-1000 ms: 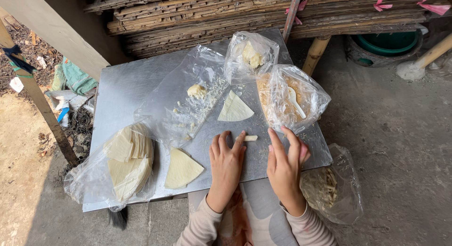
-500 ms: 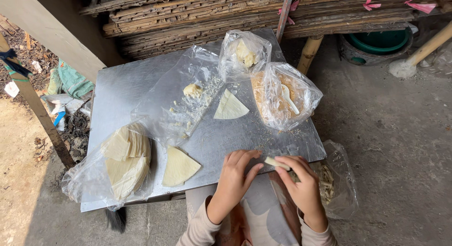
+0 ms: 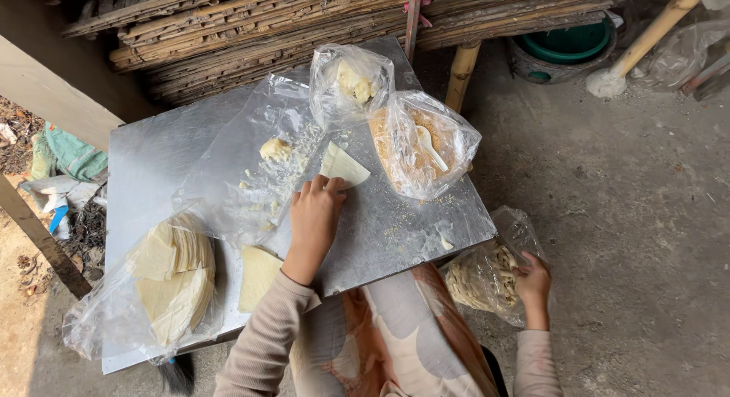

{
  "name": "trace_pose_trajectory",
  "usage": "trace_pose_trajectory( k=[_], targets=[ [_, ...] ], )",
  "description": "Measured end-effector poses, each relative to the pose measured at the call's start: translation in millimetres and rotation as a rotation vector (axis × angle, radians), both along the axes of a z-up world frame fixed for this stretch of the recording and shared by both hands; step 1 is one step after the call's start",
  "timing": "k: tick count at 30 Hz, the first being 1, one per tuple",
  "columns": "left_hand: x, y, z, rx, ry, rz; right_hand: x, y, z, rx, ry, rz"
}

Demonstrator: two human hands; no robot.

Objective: The person assembles samosas by placing a small amount of filling onto triangular dough sheets, folding them into cones, and sealing the edges. The finished samosas are stacked on the metal table.

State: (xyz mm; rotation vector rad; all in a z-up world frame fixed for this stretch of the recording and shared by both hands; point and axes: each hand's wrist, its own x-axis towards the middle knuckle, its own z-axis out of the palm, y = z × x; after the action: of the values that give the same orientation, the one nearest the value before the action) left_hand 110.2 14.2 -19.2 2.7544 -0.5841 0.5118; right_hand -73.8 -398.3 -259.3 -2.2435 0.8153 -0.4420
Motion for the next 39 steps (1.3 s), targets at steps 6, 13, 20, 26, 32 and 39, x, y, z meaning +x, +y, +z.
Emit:
trace_pose_trajectory(
  k=[6,13,20,26,32,39],
  targets=[
    [16,-1,-6,-0.013,-0.042,0.011,33,35,62,0.004,-0.367,0.013],
    [22,2,-8,-0.069,-0.094,-0.022,86,99,224,-0.064,-0.674,0.404],
    [12,21,-5,-0.095,-0.075,0.090,138,135,283,-0.298,-0.476,0.644],
    [9,21,-7,-0.071,0.023,0.193,141,127,290,-0.359,-0.578,0.537],
    [6,13,4,-0.240,0.014,0.080,161,116,287,-0.142,-0.456,0.639],
    [12,12,2,-0.379,0.081,-0.050,179,101,248,0.127,-0.390,0.705]
  ],
)
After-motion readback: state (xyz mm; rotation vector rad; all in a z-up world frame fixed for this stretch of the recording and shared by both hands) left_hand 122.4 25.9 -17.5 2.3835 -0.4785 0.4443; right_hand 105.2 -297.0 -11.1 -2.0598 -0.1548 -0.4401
